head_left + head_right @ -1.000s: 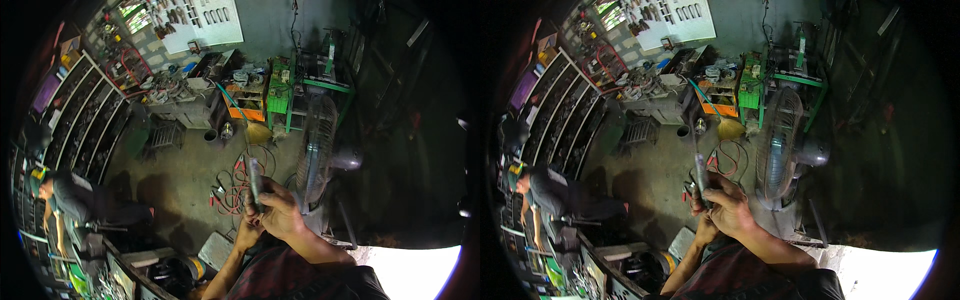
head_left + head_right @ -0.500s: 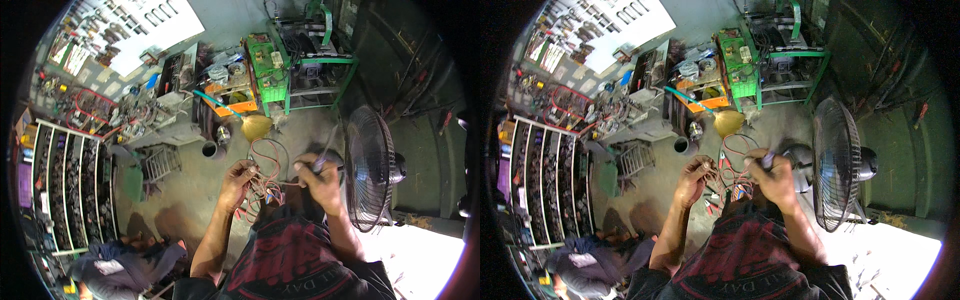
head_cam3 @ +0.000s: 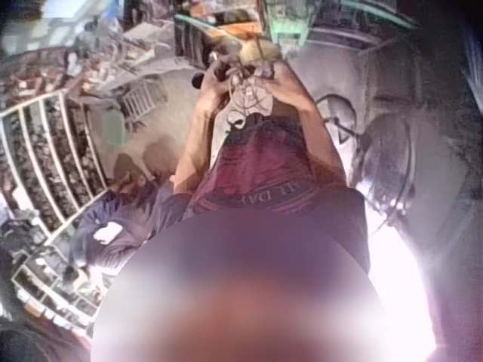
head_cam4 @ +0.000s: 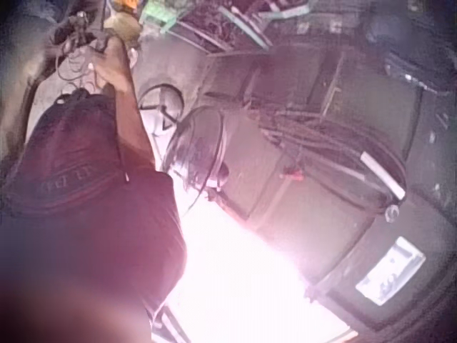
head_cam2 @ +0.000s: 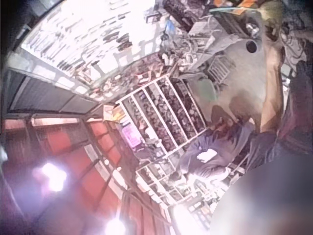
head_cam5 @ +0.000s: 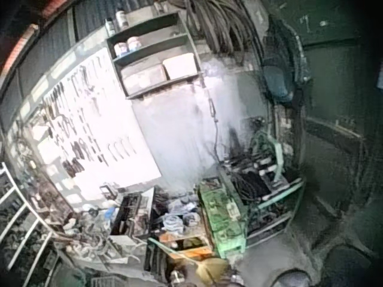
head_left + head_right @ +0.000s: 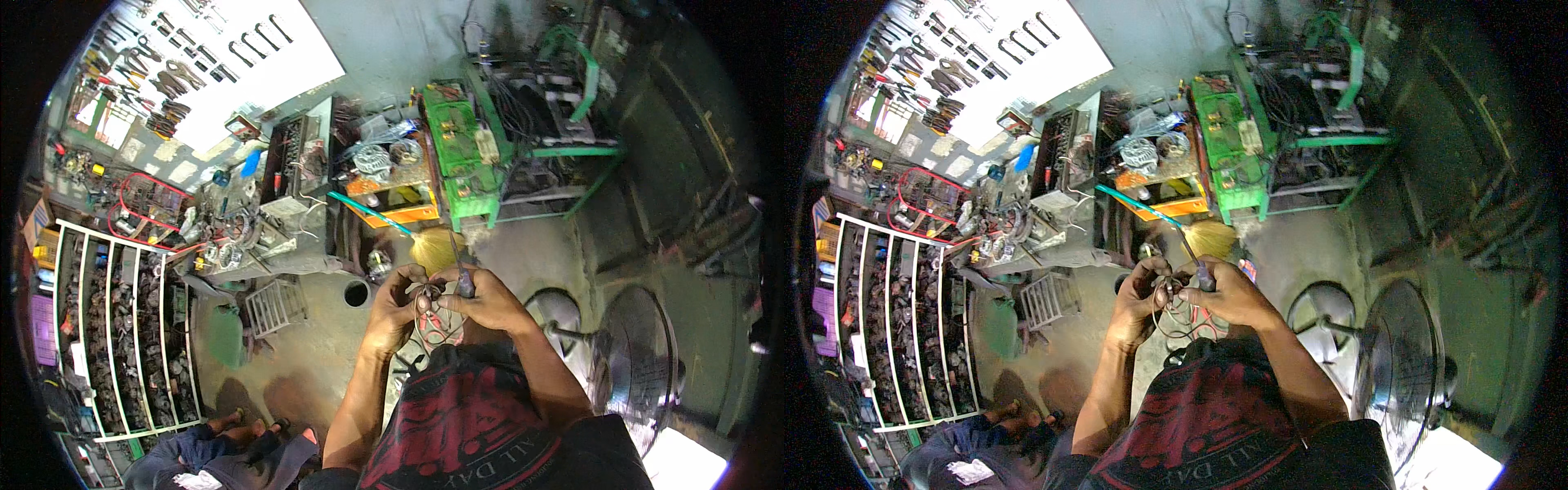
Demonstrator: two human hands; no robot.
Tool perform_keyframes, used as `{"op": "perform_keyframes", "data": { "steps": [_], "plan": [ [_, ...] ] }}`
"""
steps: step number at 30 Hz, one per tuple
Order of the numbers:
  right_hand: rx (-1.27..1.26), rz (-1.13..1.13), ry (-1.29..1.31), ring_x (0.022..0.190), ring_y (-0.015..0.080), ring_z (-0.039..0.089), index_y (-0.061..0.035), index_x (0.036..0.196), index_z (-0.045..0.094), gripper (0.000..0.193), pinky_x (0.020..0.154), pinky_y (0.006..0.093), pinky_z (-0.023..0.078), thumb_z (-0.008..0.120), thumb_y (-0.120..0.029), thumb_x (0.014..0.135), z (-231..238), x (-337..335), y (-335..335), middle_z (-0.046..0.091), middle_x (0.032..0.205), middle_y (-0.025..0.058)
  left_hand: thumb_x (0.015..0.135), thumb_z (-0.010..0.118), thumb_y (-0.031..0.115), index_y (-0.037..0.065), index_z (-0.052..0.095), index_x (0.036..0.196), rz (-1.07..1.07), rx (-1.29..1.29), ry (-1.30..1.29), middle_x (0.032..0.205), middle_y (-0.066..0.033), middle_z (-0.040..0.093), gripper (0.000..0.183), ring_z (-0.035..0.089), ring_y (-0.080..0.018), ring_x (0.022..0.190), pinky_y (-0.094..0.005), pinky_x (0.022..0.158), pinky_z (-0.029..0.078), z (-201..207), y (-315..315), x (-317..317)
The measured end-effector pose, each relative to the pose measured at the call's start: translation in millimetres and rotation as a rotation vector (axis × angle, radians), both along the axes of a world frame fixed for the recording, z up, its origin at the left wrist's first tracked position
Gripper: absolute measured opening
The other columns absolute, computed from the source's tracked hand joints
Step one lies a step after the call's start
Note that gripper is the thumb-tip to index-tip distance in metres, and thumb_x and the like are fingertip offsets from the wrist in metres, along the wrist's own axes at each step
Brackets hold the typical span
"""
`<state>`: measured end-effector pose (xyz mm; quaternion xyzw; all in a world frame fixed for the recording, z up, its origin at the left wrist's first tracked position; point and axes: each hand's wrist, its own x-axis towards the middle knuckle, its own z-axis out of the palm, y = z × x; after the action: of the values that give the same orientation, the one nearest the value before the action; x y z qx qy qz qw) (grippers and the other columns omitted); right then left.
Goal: The person disassembles a small cylindrical electrical component, uses a screwdriver to adjust internal parts, and grinds the component on a bench grinder. They then connect wires to a testing device and inspect the component.
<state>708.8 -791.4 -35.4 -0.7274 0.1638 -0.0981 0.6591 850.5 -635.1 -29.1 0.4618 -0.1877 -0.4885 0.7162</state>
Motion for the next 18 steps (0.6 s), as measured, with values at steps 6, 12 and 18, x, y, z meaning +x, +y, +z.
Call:
{"op": "perform_keyframes", "data": {
  "steps": [6, 12, 18],
  "plan": [
    [0.119, -0.123, -0.125, 0.086, 0.0136, 0.061, -0.0009, 0.104, 0.067, 0.021, 0.08, 0.032, 0.051, 0.075, -0.01, 0.086, -6.8, 78.1, -83.5, 0.067, 0.095, 0.0036, 0.091, 0.076, 0.01, -0.003, 0.063, 0.119, -0.012, 0.18, -0.265, 0.11, -0.0078, 0.07, 0.033, 0.064, -0.0172, 0.104, -0.0317, 0.095, 0.05, 9.1, -81.2, 74.6],
    [0.13, -0.131, 0.008, 0.083, 0.0201, 0.068, -0.0005, 0.102, 0.07, 0.025, 0.081, 0.0375, 0.053, 0.075, -0.02, 0.086, -19.6, 128.1, -146.9, 0.071, 0.086, 0.0094, 0.102, 0.063, 0.025, -0.005, 0.062, 0.124, -0.017, 0.16, 0.224, 0.112, -0.0109, 0.07, 0.037, 0.066, -0.0193, 0.102, -0.0337, 0.094, 0.052, 2.9, -133.0, 116.5],
    [0.292, -0.113, 0.071, 0.083, 0.0154, 0.068, -0.002, 0.104, 0.071, 0.024, 0.075, 0.0326, 0.054, 0.076, -0.016, 0.086, -11.0, 147.2, -183.1, 0.071, 0.088, 0.0088, 0.102, 0.062, 0.018, -0.002, 0.061, 0.123, -0.229, 0.179, 0.358, 0.107, -0.0075, 0.071, 0.029, 0.068, -0.0172, 0.093, -0.0301, 0.087, 0.055, 0.2, -180.6, 161.7]
  ]
}}
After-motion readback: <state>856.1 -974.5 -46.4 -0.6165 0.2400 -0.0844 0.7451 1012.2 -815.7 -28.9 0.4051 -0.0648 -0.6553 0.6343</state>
